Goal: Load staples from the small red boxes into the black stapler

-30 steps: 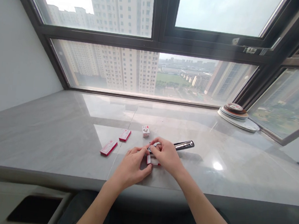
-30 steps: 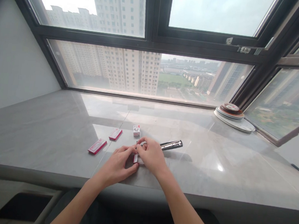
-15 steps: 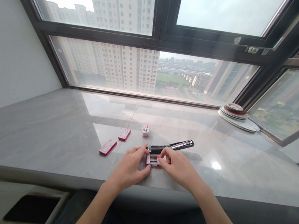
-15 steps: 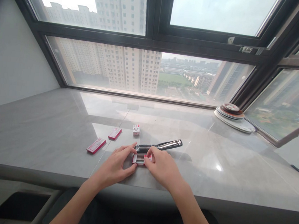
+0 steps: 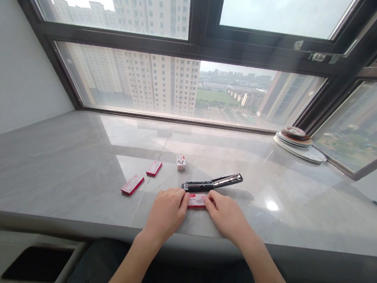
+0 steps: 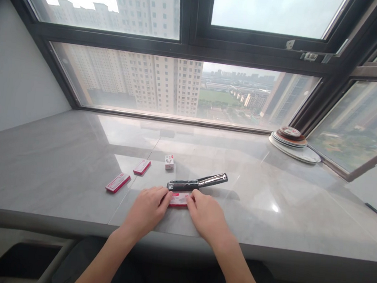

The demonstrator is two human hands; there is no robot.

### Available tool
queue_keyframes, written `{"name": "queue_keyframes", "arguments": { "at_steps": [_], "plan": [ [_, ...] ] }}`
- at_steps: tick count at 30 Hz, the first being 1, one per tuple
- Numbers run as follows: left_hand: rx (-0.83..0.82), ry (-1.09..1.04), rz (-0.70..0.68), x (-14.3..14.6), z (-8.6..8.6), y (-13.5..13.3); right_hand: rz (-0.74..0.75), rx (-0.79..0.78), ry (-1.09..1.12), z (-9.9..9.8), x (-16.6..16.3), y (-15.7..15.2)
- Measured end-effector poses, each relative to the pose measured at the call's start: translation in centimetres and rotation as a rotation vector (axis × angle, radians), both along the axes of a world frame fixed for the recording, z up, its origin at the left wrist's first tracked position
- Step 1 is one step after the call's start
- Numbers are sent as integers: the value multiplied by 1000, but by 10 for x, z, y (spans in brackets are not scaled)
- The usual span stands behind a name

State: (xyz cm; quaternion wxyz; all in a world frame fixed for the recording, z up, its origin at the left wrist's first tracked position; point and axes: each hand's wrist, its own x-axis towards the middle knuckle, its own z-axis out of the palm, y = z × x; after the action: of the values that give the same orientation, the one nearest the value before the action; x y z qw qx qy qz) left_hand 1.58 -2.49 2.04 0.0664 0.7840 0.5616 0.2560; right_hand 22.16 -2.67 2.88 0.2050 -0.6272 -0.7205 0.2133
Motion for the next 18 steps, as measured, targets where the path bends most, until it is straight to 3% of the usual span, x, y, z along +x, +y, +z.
{"name": "queue_keyframes", "arguments": {
  "at_steps": [4,9,13,18],
  "plan": [
    [3,-101,47,2,5,-8,-167,-104,73,-5,40,3],
    [4,-91,-22,4,9,-11,-334,-124,139,-5,106,14],
    [-10,-48,-35,5,8,-7,-237,-161,401,5,120,27],
    [-25,-50,-29,6,3,0,29,-249,614,14,104,49]
  ]
}}
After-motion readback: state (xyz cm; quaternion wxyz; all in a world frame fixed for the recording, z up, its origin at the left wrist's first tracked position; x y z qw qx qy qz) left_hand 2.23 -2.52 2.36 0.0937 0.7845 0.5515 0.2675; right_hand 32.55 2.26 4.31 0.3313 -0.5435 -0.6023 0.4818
